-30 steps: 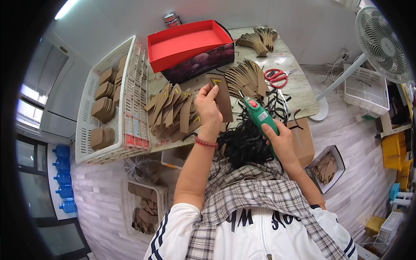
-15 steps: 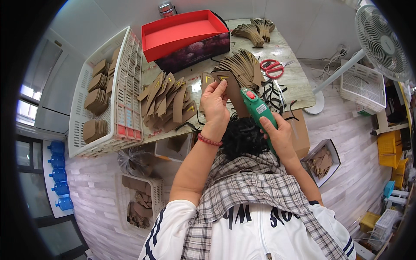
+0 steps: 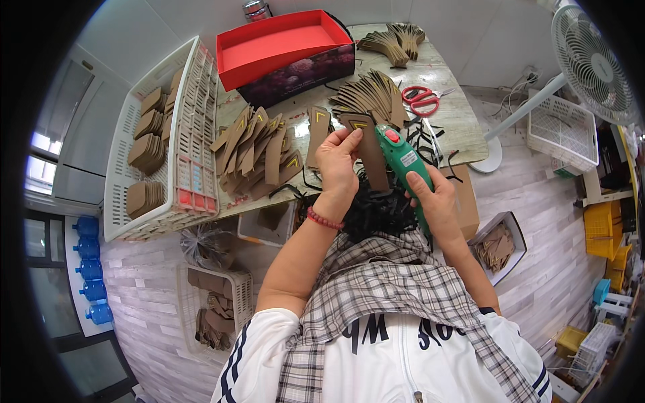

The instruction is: The person uses a green rotary cutter to trim the edges of small brown cardboard pieces on a table. They handle the pieces one at a time, rotating them as needed, and place trimmed pieces back on the table. A second person briefly enters to move a basket of cardboard.

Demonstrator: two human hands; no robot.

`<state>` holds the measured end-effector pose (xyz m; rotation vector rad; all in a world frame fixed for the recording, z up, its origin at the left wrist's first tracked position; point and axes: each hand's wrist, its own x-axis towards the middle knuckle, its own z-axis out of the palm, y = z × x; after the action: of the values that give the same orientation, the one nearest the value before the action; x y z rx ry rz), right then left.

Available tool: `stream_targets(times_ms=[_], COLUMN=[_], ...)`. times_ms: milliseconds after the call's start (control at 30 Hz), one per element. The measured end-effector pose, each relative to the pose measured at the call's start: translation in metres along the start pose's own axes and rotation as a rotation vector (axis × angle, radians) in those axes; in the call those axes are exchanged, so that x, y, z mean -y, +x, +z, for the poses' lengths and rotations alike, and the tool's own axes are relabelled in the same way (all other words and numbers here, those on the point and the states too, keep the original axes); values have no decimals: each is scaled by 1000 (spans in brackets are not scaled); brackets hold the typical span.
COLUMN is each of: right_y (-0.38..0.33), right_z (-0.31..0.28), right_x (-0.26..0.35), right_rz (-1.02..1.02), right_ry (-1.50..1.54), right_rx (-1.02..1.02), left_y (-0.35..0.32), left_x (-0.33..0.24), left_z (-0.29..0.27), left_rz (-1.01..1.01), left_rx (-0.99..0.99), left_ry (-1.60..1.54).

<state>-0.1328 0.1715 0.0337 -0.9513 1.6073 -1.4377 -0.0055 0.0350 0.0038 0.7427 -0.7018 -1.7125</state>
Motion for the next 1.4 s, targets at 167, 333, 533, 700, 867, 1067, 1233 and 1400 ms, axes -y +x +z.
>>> stream_targets(times_ms=[167, 333, 533, 700, 867, 1067, 1233, 1400], right_y=[-2, -4, -6, -7, -6, -2, -2, -2], right_z=[-3, -6, -7, -7, -10, -13, -13, -19], right_x=[2, 6, 6, 7, 3, -2, -3, 0], right_rz=[-8, 17, 16, 20, 9, 2, -5, 0], right_ry=[-18, -40, -24, -15, -33, -6, 11, -2], right_rx=[-9, 33, 37, 36, 47, 37, 22, 54], left_y=[0, 6, 5, 6, 5, 2, 8, 14], left_x=[-3, -11, -23, -25, -20, -23, -26, -43], left_z=[-3, -4, 0, -3, -9, -8, -11, -11], left_rz=[59, 212, 284, 281, 197, 114, 146, 176], left_rx=[22, 16, 51, 80, 154, 242, 288, 369], left_ry=[91, 212, 329, 452, 463, 527, 613, 763])
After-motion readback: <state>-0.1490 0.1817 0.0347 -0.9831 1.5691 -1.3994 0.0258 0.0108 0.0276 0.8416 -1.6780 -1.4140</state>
